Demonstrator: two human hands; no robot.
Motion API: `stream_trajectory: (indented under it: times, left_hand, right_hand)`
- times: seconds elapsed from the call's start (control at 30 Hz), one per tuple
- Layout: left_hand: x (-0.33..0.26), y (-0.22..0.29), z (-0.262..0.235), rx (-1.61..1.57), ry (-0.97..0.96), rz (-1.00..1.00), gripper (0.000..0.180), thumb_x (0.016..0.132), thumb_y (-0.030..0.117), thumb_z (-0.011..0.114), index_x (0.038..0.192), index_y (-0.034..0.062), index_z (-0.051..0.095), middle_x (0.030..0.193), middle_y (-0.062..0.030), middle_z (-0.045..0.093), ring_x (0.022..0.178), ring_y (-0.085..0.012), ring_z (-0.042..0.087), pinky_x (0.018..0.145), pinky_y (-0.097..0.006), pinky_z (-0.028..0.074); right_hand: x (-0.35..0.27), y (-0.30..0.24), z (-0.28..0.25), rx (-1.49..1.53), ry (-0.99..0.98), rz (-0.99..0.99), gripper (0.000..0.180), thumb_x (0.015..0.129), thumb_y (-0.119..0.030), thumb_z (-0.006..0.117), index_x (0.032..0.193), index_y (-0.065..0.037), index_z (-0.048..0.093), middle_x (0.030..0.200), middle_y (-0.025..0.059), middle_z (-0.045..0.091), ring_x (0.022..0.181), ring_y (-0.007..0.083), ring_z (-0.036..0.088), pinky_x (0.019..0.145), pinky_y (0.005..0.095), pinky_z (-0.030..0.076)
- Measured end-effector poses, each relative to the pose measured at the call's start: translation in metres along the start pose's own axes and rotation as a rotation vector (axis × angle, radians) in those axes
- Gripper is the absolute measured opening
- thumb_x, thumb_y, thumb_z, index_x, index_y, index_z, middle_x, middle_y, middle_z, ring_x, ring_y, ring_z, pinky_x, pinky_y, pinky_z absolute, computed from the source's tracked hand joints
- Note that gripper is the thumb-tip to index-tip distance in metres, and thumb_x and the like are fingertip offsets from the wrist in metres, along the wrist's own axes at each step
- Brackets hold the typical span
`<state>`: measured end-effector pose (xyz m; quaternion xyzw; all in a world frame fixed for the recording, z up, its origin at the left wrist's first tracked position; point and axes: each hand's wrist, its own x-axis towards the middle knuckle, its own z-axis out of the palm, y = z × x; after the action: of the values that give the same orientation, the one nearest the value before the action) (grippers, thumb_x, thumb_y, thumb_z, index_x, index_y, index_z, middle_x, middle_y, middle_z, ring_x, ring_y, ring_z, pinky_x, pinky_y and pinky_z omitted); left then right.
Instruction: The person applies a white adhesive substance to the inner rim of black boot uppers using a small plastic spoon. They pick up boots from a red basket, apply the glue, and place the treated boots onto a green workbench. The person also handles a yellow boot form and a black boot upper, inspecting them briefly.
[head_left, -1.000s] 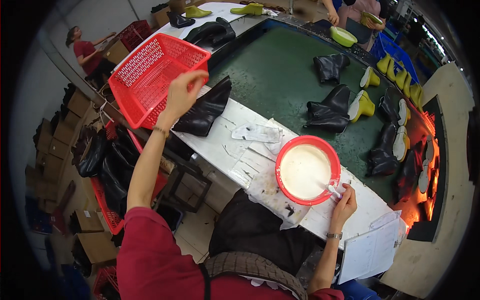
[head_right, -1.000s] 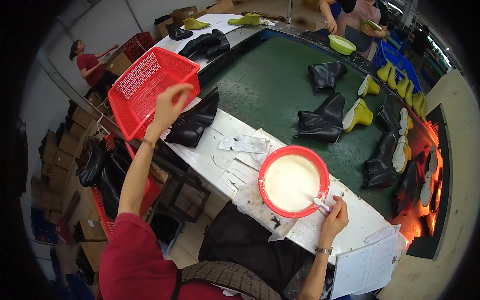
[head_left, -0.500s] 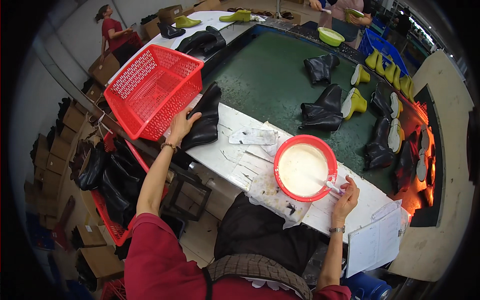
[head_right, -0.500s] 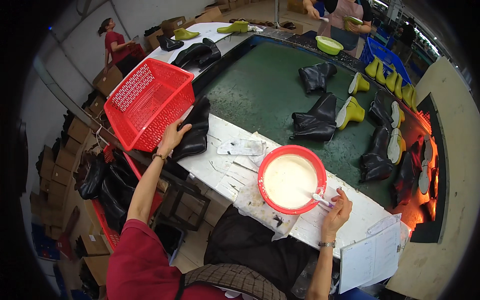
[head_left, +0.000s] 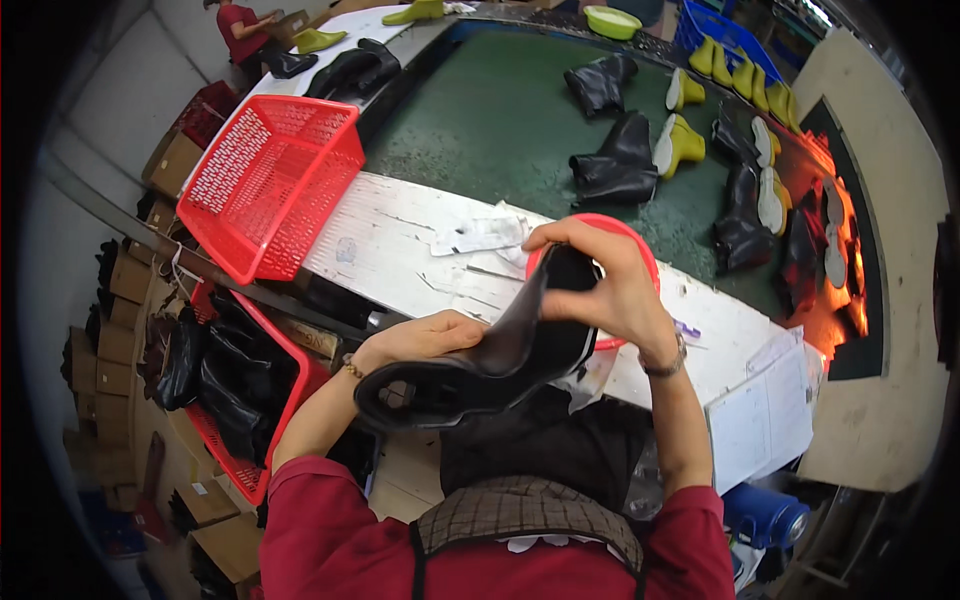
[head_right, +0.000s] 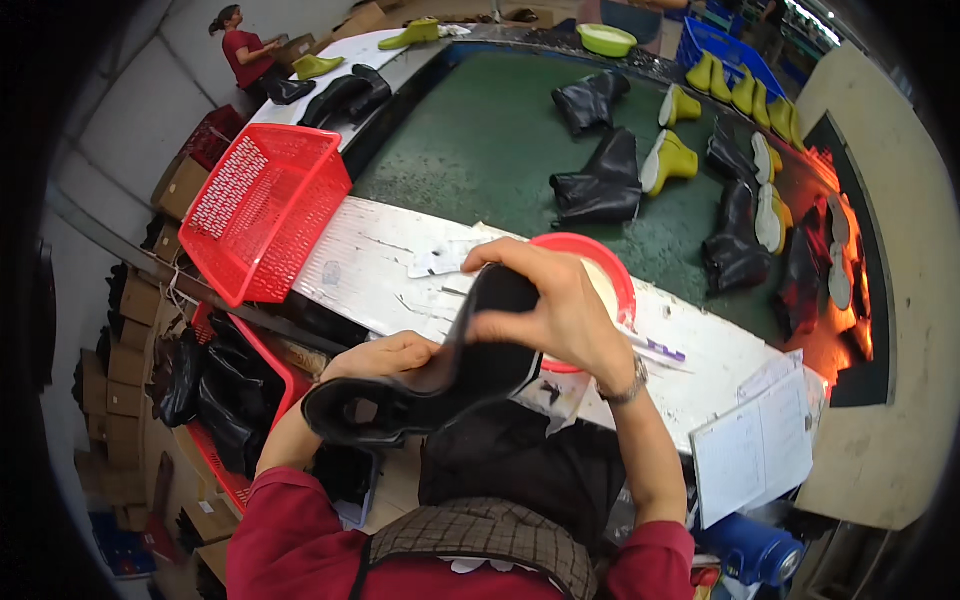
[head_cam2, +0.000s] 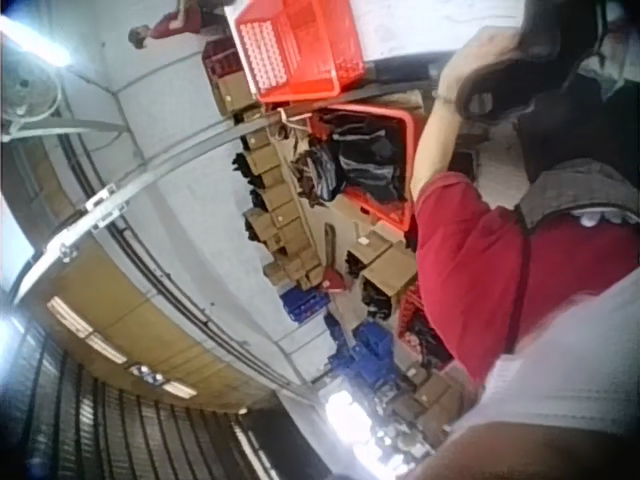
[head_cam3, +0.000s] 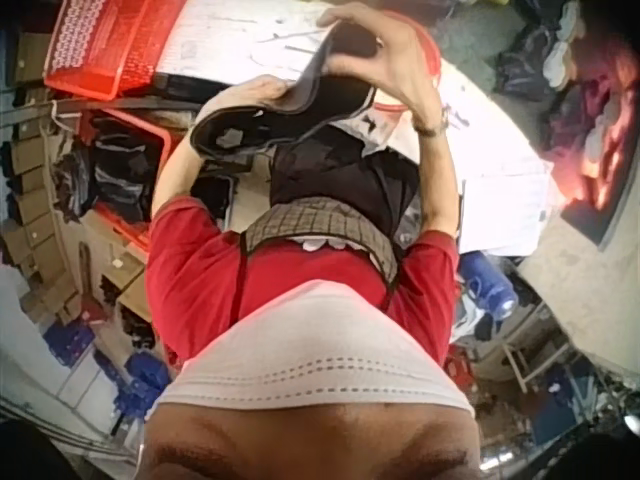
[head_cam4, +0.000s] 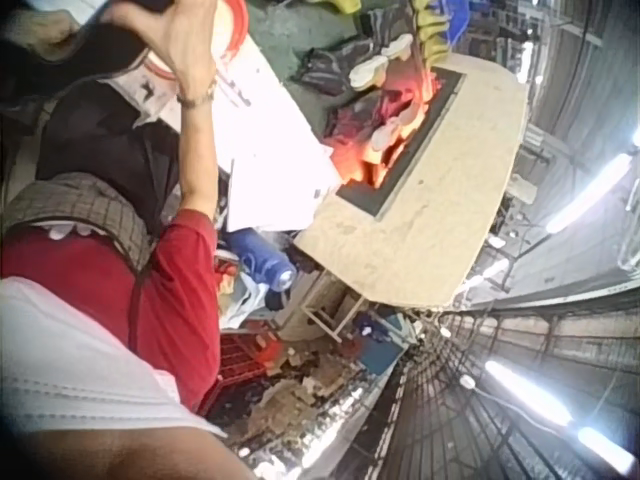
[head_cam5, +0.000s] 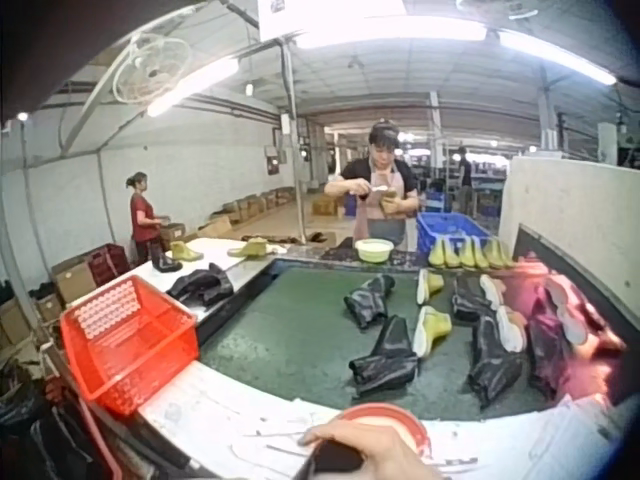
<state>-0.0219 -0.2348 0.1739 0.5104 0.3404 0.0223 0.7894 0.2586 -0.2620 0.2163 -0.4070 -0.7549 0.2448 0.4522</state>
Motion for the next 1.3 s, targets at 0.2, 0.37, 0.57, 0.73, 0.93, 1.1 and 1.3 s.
stream_trajectory:
  times: [0.2, 0.37, 0.57, 0.73, 0.93, 1.1, 1.3]
  left_hand:
    - [-0.008, -0.003, 0.005, 0.073, -0.113, 0.391, 0.095, 0.091, 0.054, 0.072, 0.156, -0.0039, 0.034, 0.145, -0.0152, 0.055, 0.137, -0.0217, 0.049, 0.115, -0.035, 0.038]
    - [0.005, 0.001, 0.036, 0.358, 0.278, 0.338, 0.083, 0.078, 0.019, 0.082, 0.148, -0.0050, 0.045, 0.138, -0.0156, 0.060, 0.127, -0.0211, 0.056, 0.110, -0.037, 0.044]
    - [-0.012, 0.001, 0.001, 0.196, 0.522, 0.363, 0.035, 0.082, 0.001, 0.075, 0.116, -0.0066, 0.068, 0.106, -0.0089, 0.074, 0.094, -0.0143, 0.069, 0.086, -0.032, 0.057]
    - [0.010, 0.009, 0.007, 0.186, 0.525, 0.323, 0.032, 0.084, 0.006, 0.079, 0.112, -0.0066, 0.070, 0.103, -0.0098, 0.075, 0.091, -0.0138, 0.069, 0.083, -0.031, 0.057]
    - [0.036, 0.014, 0.009, 0.280, 0.424, 0.255, 0.036, 0.082, 0.007, 0.083, 0.114, -0.0055, 0.070, 0.104, -0.0083, 0.075, 0.090, -0.0134, 0.069, 0.082, -0.030, 0.058]
    - [0.035, 0.031, 0.009, 0.197, 0.323, 0.160, 0.040, 0.080, 0.009, 0.085, 0.114, -0.0054, 0.071, 0.102, -0.0096, 0.076, 0.090, -0.0143, 0.070, 0.083, -0.031, 0.058]
    - [0.045, 0.036, 0.016, 0.161, 0.137, 0.088, 0.046, 0.078, 0.007, 0.086, 0.119, -0.0055, 0.069, 0.107, -0.0097, 0.075, 0.093, -0.0147, 0.070, 0.085, -0.030, 0.058]
  right_hand:
    - [-0.009, 0.010, 0.018, -0.099, 0.106, 0.178, 0.033, 0.081, -0.028, 0.083, 0.085, 0.003, 0.074, 0.067, 0.0198, 0.065, 0.058, 0.0314, 0.061, 0.058, 0.0387, 0.046]
    - [-0.025, 0.018, 0.040, 0.037, 0.221, 0.364, 0.024, 0.084, -0.020, 0.079, 0.095, 0.002, 0.075, 0.075, 0.0172, 0.070, 0.061, 0.0295, 0.064, 0.061, 0.0372, 0.050]
    - [-0.141, 0.051, -0.044, -0.805, 0.434, 0.270, 0.020, 0.091, -0.009, 0.073, 0.110, -0.003, 0.077, 0.095, 0.0121, 0.075, 0.074, 0.0207, 0.067, 0.070, 0.0300, 0.053]
    - [-0.176, 0.075, -0.044, -0.442, 0.306, 0.594, 0.022, 0.089, -0.012, 0.074, 0.110, -0.007, 0.077, 0.094, 0.0087, 0.069, 0.079, 0.0202, 0.066, 0.069, 0.0315, 0.051]
    - [-0.122, 0.060, -0.038, -0.858, 0.115, 0.370, 0.018, 0.087, -0.023, 0.076, 0.102, -0.015, 0.079, 0.086, 0.0030, 0.062, 0.079, 0.0235, 0.064, 0.068, 0.0380, 0.052]
    - [-0.116, 0.051, -0.047, -0.553, 0.170, 0.470, 0.014, 0.085, -0.018, 0.078, 0.098, -0.014, 0.080, 0.086, 0.0019, 0.066, 0.081, 0.0180, 0.064, 0.070, 0.0353, 0.049]
    - [-0.087, 0.047, -0.055, -0.317, 0.189, 0.078, 0.014, 0.082, -0.015, 0.082, 0.095, -0.013, 0.081, 0.085, -0.0013, 0.068, 0.083, 0.0142, 0.062, 0.083, 0.0317, 0.037]
